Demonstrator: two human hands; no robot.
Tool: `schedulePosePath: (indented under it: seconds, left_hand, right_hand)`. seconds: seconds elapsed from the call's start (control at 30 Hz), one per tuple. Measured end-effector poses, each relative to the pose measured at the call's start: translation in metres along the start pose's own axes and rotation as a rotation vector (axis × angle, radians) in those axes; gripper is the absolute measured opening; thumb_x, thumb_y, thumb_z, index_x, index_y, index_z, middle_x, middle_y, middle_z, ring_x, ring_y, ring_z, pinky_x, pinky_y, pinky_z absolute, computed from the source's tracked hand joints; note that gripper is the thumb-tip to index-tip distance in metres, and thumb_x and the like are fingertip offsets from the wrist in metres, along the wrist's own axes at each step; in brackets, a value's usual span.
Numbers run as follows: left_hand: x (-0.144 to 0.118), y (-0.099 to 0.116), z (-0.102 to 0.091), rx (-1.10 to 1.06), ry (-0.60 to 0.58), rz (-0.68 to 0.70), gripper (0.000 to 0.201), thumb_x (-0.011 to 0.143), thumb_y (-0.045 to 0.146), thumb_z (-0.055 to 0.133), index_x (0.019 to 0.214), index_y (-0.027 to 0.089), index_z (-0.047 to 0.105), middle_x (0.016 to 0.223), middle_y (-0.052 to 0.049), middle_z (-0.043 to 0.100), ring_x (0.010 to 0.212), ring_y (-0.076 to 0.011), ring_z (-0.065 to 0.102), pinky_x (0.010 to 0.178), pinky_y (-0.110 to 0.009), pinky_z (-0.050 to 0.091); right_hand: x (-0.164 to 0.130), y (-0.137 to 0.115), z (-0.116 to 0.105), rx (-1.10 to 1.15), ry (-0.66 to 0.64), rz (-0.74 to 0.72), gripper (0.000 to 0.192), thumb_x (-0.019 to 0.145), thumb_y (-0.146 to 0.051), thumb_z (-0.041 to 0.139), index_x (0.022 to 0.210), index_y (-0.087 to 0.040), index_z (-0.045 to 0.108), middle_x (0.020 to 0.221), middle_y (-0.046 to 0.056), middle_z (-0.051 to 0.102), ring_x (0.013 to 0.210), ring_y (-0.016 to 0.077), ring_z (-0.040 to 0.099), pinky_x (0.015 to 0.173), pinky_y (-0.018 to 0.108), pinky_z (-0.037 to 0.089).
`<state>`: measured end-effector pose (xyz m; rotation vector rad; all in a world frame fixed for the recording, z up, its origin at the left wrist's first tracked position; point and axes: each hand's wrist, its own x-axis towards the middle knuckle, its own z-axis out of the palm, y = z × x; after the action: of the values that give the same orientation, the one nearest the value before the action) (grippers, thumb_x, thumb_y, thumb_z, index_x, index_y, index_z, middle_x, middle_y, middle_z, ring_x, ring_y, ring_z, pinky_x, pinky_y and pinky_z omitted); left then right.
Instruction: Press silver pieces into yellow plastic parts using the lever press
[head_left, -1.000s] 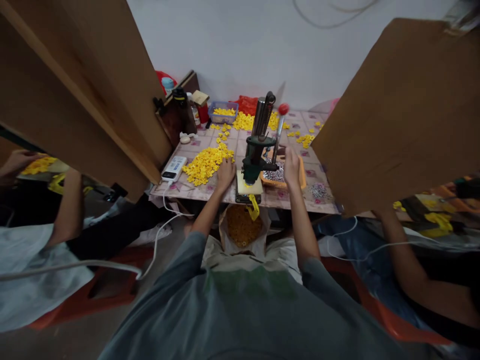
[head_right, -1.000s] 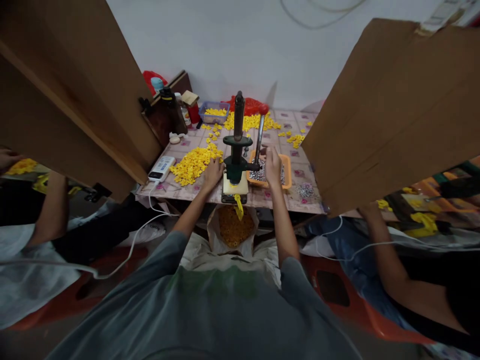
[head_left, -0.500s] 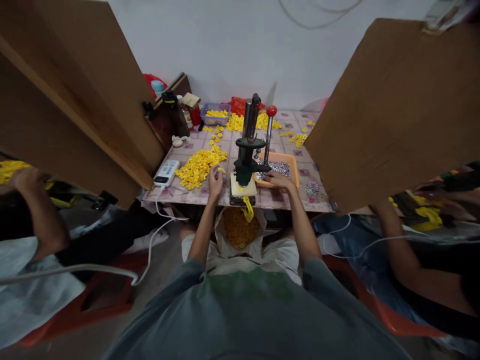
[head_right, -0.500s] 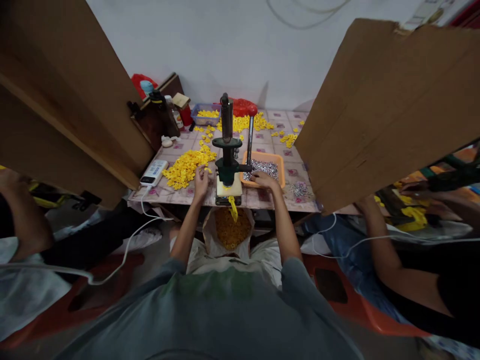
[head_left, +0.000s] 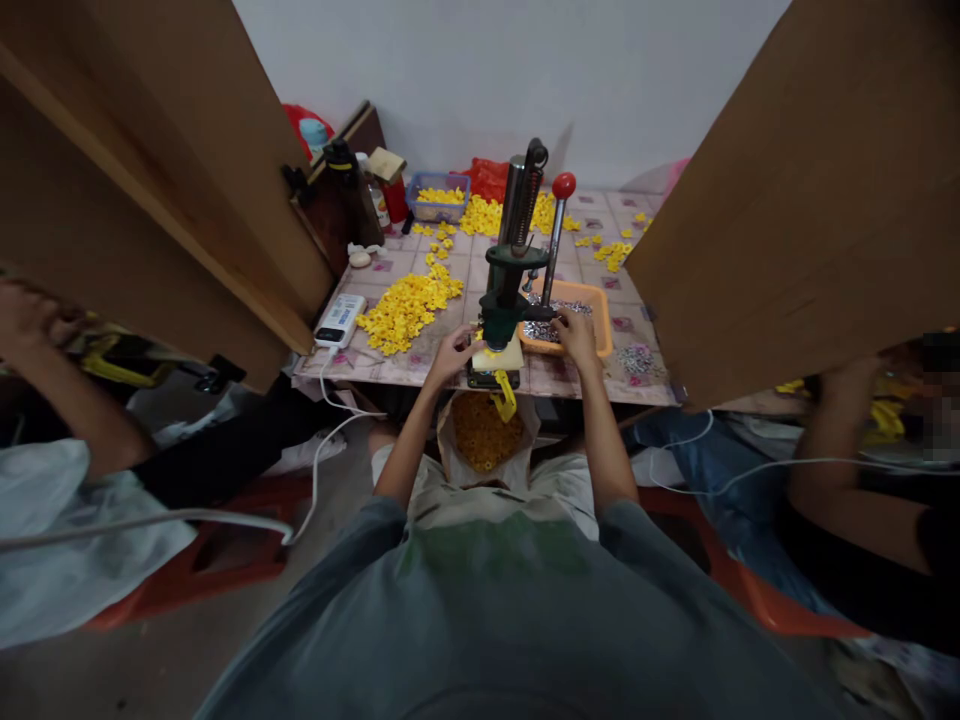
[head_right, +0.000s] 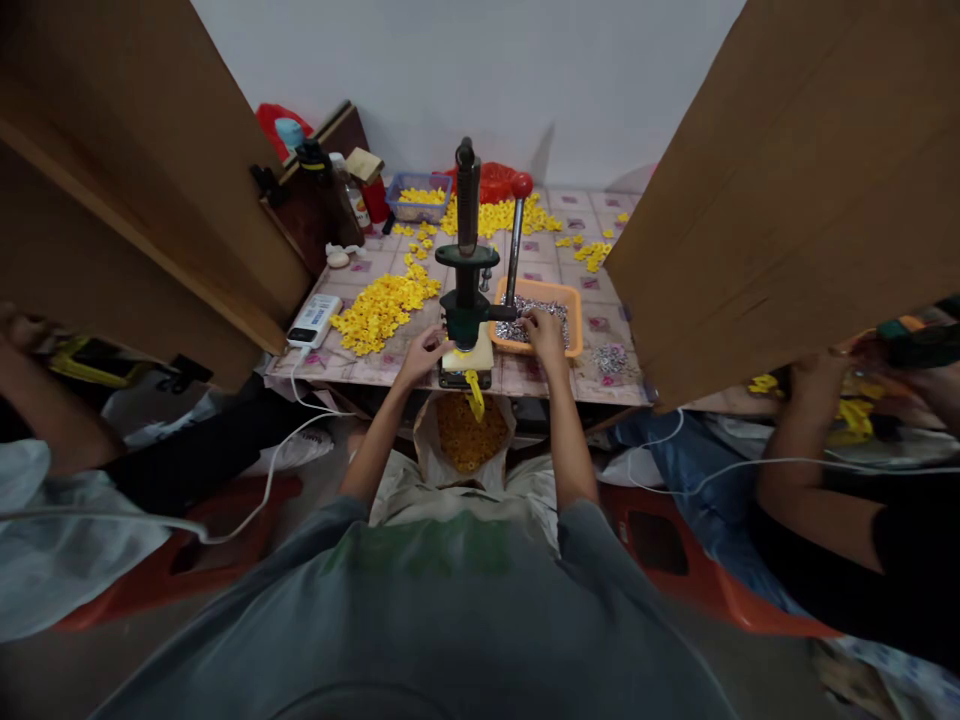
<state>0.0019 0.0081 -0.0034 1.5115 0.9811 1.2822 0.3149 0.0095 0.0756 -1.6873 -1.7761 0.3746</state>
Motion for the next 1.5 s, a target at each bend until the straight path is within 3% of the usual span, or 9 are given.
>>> schedulePosePath:
  seconds: [0.2, 0.4, 0.6, 0.8, 1.03, 1.23, 1.4, 1.47, 1.5]
  left_hand:
    - [-0.001, 0.002, -0.001, -0.02, -0.008, 0.012, 0.063, 0.081, 0.062, 0.091, 0.121, 0.016, 0.076, 0.113, -0.01, 0.079, 0.073, -0.0128, 0.06, 0.066, -0.025, 0.048]
    - [0.0, 0.003, 0.0, -0.006, -0.019, 0.025, 0.07, 0.081, 0.068, 0.088, 0.124, 0.014, 0.075, 0.106, -0.009, 0.078, 0.071, -0.0117, 0.057, 0.064, -0.025, 0.046]
    - [0.0, 0.004, 0.001, 0.003, -0.029, 0.029, 0.074, 0.082, 0.07, 0.086, 0.128, 0.012, 0.074, 0.109, -0.012, 0.078, 0.074, -0.0135, 0.06, 0.066, -0.027, 0.05]
    - [-0.001, 0.008, -0.003, 0.021, -0.088, 0.028, 0.07, 0.085, 0.066, 0.083, 0.13, 0.012, 0.076, 0.118, -0.013, 0.078, 0.08, -0.0152, 0.061, 0.072, -0.028, 0.05]
    - [-0.006, 0.017, -0.012, 0.083, -0.239, 0.002, 0.062, 0.08, 0.063, 0.088, 0.116, 0.013, 0.08, 0.08, -0.002, 0.067, 0.07, -0.0137, 0.051, 0.067, -0.026, 0.042]
    - [-0.005, 0.025, -0.018, 0.104, -0.368, 0.052, 0.056, 0.077, 0.063, 0.09, 0.104, 0.015, 0.084, 0.094, -0.006, 0.075, 0.075, -0.0149, 0.053, 0.072, -0.028, 0.044]
    - [-0.004, 0.021, -0.016, 0.109, -0.365, 0.069, 0.055, 0.077, 0.064, 0.09, 0.1, 0.015, 0.085, 0.103, -0.01, 0.078, 0.081, -0.0168, 0.059, 0.076, -0.029, 0.047]
    - [-0.005, 0.018, -0.014, 0.111, -0.33, 0.069, 0.056, 0.077, 0.065, 0.089, 0.101, 0.014, 0.085, 0.104, -0.01, 0.078, 0.082, -0.0175, 0.06, 0.078, -0.03, 0.048]
    - [-0.005, 0.016, -0.013, 0.111, -0.308, 0.067, 0.057, 0.077, 0.065, 0.089, 0.102, 0.014, 0.085, 0.103, -0.01, 0.078, 0.083, -0.0178, 0.061, 0.078, -0.03, 0.049]
  right_hand:
    - [-0.001, -0.004, 0.0, -0.089, 0.031, 0.046, 0.021, 0.098, -0.026, 0.057, 0.105, -0.016, 0.074, 0.1, 0.015, 0.078, 0.093, 0.0287, 0.069, 0.09, 0.036, 0.05]
    - [-0.009, 0.001, -0.001, 0.01, 0.088, -0.021, 0.044, 0.102, -0.028, 0.055, 0.143, -0.015, 0.062, 0.109, 0.014, 0.079, 0.1, 0.0314, 0.072, 0.094, 0.042, 0.055]
    - [-0.049, -0.03, 0.033, -0.012, 0.144, -0.263, 0.033, 0.109, -0.04, 0.056, 0.104, -0.021, 0.082, 0.111, 0.014, 0.08, 0.109, 0.0321, 0.067, 0.103, 0.048, 0.052]
    - [-0.088, -0.059, 0.062, 0.054, 0.057, -0.361, 0.038, 0.113, -0.043, 0.054, 0.107, -0.022, 0.084, 0.102, 0.012, 0.08, 0.102, 0.0295, 0.068, 0.097, 0.045, 0.054]
    - [-0.101, -0.061, 0.053, 0.134, -0.025, -0.44, 0.041, 0.115, -0.047, 0.05, 0.117, -0.021, 0.082, 0.109, 0.012, 0.081, 0.1, 0.0262, 0.074, 0.094, 0.041, 0.058]
    - [-0.094, -0.07, 0.044, -0.176, -0.081, -0.58, 0.041, 0.116, -0.034, 0.046, 0.126, -0.019, 0.082, 0.103, 0.014, 0.079, 0.095, 0.0262, 0.071, 0.09, 0.04, 0.055]
    - [-0.099, -0.07, 0.043, -0.223, -0.136, -0.638, 0.039, 0.114, -0.037, 0.051, 0.136, -0.02, 0.079, 0.104, 0.012, 0.081, 0.093, 0.0254, 0.071, 0.091, 0.042, 0.055]
    - [-0.097, -0.071, 0.039, -0.154, -0.022, -0.636, 0.041, 0.113, -0.041, 0.049, 0.125, -0.021, 0.082, 0.097, 0.012, 0.079, 0.09, 0.0268, 0.071, 0.09, 0.045, 0.055]
    - [-0.091, -0.072, 0.034, -0.088, 0.107, -0.601, 0.045, 0.113, -0.043, 0.045, 0.121, -0.021, 0.083, 0.097, 0.012, 0.078, 0.094, 0.0284, 0.071, 0.093, 0.048, 0.056]
